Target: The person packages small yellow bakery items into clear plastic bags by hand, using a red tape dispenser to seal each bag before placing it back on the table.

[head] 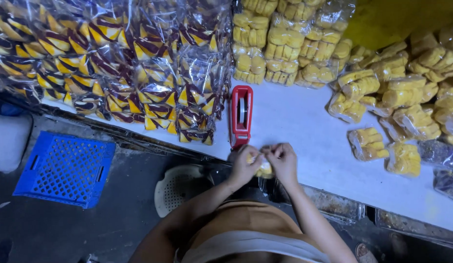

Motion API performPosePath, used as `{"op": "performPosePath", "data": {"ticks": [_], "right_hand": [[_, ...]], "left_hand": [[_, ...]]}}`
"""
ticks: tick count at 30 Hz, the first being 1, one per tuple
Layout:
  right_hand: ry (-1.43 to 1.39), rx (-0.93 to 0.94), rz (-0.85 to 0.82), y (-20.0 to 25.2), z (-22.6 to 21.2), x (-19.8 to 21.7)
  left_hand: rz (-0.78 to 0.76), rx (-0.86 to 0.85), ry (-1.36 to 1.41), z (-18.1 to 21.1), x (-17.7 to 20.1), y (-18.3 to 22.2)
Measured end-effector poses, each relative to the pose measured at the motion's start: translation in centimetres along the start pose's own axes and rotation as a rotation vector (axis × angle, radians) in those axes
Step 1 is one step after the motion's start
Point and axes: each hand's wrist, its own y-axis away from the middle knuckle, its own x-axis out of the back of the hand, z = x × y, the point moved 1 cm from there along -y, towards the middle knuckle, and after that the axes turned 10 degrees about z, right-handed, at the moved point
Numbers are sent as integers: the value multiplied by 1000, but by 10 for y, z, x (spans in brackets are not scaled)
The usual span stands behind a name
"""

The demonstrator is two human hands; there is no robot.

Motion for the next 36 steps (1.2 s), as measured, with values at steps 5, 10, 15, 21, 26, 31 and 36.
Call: {"op": "performPosePath", "data": {"ticks": [5,10,15,21,26,31,36], "right_hand": [[-172,-256,-280,-45,0,-85],[-20,-66,-304,-23,-39,-65],[-151,29,-321,-9,-54,-13],[-201,-101,-158,-6,-82,15],[-316,6,240,-2,-74,45],[-576,-530,90,-8,7,93],[-1192,-269,579,-55,11,186]], "left_hand": [[-30,276,-157,1,62,11],[-57,494,-174,20,77,1],[-30,435,-202,50,81,-18],[68,-38,-109,96,44,-53],[-217,-384,84,118,-11,-93],[-883,341,121,35,-130,-186],[146,6,-374,59,-181,-455]]}}
